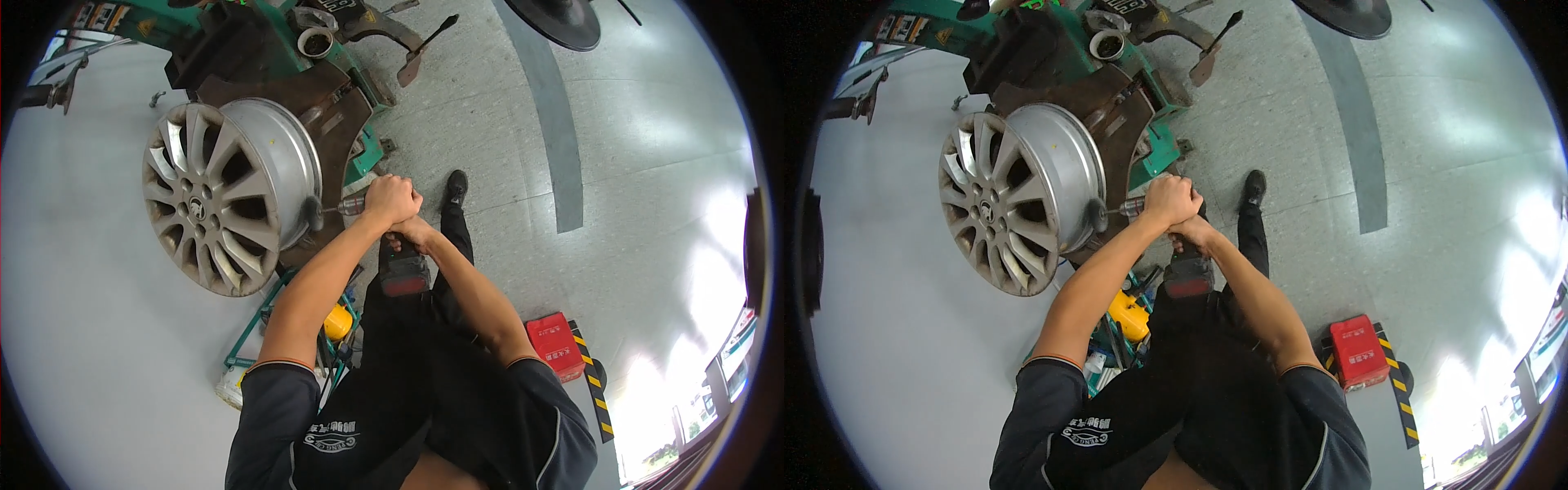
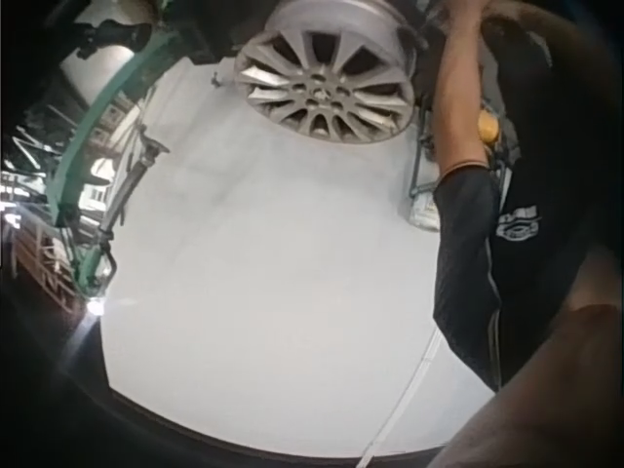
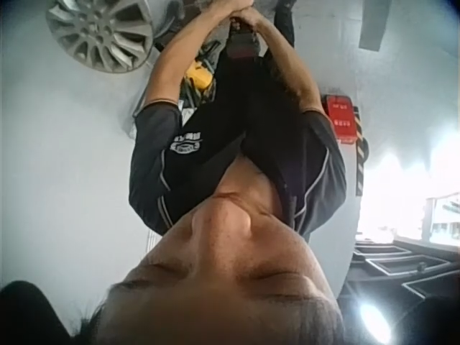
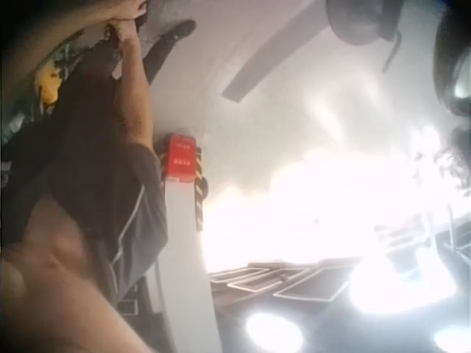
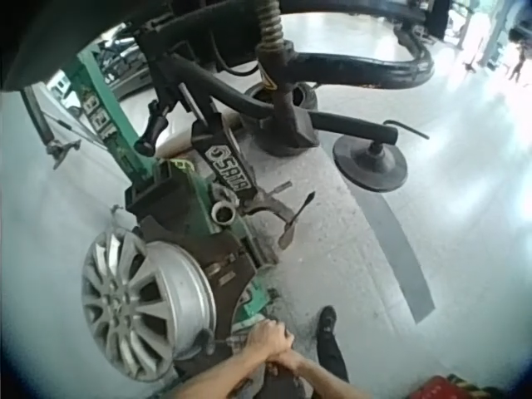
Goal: Using a power tool to service or adjust a wheel rim mounted on a tire changer.
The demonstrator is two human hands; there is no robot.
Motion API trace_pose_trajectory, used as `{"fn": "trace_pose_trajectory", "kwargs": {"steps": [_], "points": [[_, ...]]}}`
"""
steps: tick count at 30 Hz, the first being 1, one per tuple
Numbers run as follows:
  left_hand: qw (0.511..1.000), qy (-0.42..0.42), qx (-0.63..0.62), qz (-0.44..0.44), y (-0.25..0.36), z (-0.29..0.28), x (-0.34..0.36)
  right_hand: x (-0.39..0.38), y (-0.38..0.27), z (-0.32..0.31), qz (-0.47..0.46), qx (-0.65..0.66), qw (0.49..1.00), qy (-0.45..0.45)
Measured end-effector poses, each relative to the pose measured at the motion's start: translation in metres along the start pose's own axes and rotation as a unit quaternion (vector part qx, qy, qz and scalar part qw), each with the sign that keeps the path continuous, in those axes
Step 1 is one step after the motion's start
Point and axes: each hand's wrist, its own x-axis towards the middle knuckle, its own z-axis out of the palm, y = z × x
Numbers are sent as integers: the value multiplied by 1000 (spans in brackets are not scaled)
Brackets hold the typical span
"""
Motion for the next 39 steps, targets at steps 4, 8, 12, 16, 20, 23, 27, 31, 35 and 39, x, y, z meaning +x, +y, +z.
{"fn": "trace_pose_trajectory", "kwargs": {"steps": [4,8,12,16,20,23,27,31,35,39], "points": [[1000,-4,-1,13,4,-9,11,4,-5,-7,-12,28,999,10],[1000,12,-9,-17,1,-2,-4,3,5,1,-15,-3,1000,-6],[998,33,-9,-48,-8,13,-32,6,29,5,-11,-33,999,-15],[997,57,9,-50,-11,15,-41,9,33,10,-24,-49,998,-24],[997,61,-3,-51,-11,15,-34,7,21,8,-34,-78,996,-22],[997,70,-16,-32,-8,13,-27,4,16,6,-26,-67,997,7],[999,43,-12,-29,-1,10,-14,6,13,-2,-30,-44,999,1],[999,34,0,-18,-1,7,-7,9,10,-4,-22,-18,1000,13],[999,30,2,-11,2,8,1,15,13,-14,-39,-3,999,4],[1000,12,3,-21,1,10,-5,11,15,-8,-42,-10,999,12]]}}
